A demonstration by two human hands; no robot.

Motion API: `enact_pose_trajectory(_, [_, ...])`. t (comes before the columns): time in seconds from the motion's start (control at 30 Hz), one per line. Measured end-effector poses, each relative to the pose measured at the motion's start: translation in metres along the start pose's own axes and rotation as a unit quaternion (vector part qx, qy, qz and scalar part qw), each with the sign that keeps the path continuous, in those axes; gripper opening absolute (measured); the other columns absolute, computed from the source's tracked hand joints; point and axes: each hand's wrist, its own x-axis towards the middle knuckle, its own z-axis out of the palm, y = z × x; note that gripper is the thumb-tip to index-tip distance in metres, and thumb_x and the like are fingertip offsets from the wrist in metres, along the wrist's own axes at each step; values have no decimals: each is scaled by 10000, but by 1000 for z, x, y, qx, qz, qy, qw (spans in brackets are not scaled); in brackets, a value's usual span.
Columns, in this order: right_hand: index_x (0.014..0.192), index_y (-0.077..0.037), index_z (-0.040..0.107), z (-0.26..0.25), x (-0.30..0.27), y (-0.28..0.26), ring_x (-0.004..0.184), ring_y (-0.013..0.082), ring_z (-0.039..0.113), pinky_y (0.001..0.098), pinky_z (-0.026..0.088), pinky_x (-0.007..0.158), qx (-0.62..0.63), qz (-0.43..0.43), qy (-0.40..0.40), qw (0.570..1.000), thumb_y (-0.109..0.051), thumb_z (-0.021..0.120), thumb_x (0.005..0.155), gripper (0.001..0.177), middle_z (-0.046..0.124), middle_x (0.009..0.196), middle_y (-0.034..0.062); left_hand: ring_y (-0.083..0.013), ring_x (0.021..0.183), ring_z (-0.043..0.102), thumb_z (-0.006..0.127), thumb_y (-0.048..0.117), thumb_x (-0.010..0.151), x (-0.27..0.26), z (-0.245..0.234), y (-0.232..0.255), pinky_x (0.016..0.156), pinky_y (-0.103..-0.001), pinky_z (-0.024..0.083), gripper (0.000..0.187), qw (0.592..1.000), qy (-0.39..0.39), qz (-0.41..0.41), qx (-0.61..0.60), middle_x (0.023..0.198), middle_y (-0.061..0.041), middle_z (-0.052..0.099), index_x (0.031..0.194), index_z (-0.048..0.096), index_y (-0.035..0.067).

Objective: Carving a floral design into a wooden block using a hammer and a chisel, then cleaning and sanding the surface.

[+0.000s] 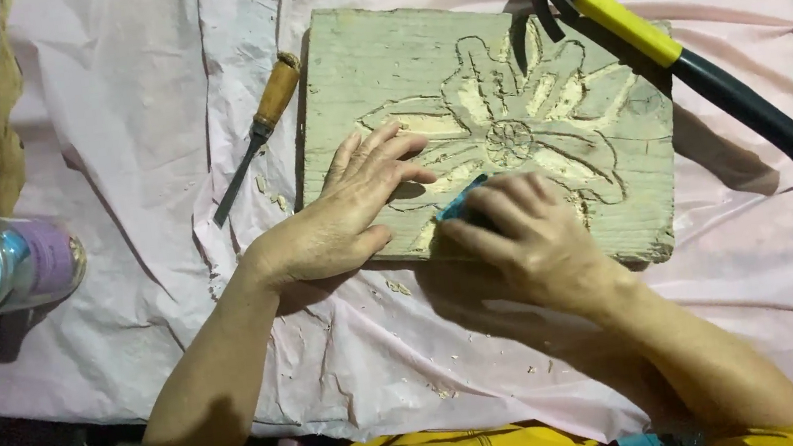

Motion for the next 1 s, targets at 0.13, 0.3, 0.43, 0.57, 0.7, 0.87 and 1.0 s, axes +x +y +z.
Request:
enact_pose_trajectory(0.13, [1128, -172, 688, -26, 12, 15, 1043, 242, 590, 390, 530, 859, -63, 16, 23, 998, -674, 769, 857, 576, 626, 1117, 81, -367, 1547, 14, 500, -90, 685, -2, 0, -1, 1234, -573, -100, 689, 1000, 3, 17, 0, 1629, -130, 250, 1332, 461, 145])
enact_pose_trajectory(0.3, [1142, -153, 744, -8, -4, 28, 1063, 259, 589, 419, 539, 957, -130, 69, 66, 987, -15, 746, 851, 322, 676, 1115, 85, -360, 1544, 7, 477, -99, 652, 0, 2, -2, 1235, -572, -85, 746, 1000, 6, 9, -2, 1622, -138, 260, 1361, 468, 133])
enact_pose_trajectory(0.43, [1192, -123, 694, 1, -7, -3, 1096, 285, 544, 436, 508, 886, -63, 26, 18, 998, -438, 798, 877, 458, 601, 1203, 130, -367, 1544, -13, 465, -101, 648, 1, 1, -1, 1227, -572, -118, 774, 1000, 1, 11, -2, 1633, -143, 230, 1382, 443, 141])
enact_pose_trajectory(0.57, [1038, -74, 743, -32, 1, 18, 1025, 269, 620, 415, 556, 860, 46, 23, 100, 994, -108, 740, 942, 102, 694, 1089, 133, -357, 1543, 65, 508, -69, 679, 0, 0, 2, 1248, -559, -49, 699, 1000, 21, 13, -6, 1597, -125, 310, 1349, 474, 127])
enact_pose_trajectory(0.7, [1204, 72, 731, -84, -20, 57, 789, 199, 606, 288, 486, 638, 150, 230, 175, 945, 147, 678, 1061, 170, 695, 1241, 240, -285, 1453, 361, 616, -16, 755, 8, 3, 13, 1231, -498, 209, 497, 992, 127, 4, 22, 1419, -71, 535, 1239, 540, 72])
enact_pose_trajectory(0.87, [1195, 29, 727, -69, -57, 72, 744, 176, 580, 268, 453, 583, 174, 282, 153, 931, 238, 607, 949, 344, 705, 1179, 177, -278, 1228, 546, 701, 30, 814, 23, 16, 23, 1109, -462, 344, 252, 963, 235, 24, 126, 1247, -87, 626, 1064, 681, 50])
enact_pose_trajectory(1.0, [1109, -64, 744, -28, -84, 77, 1006, 386, 680, 475, 565, 848, 100, 198, 141, 965, 31, 625, 955, 216, 697, 1089, 156, -291, 1409, 373, 665, 312, 956, 30, 41, 11, 1131, -571, 161, 198, 964, 168, 1, 204, 1394, -42, 522, 1136, 673, 230])
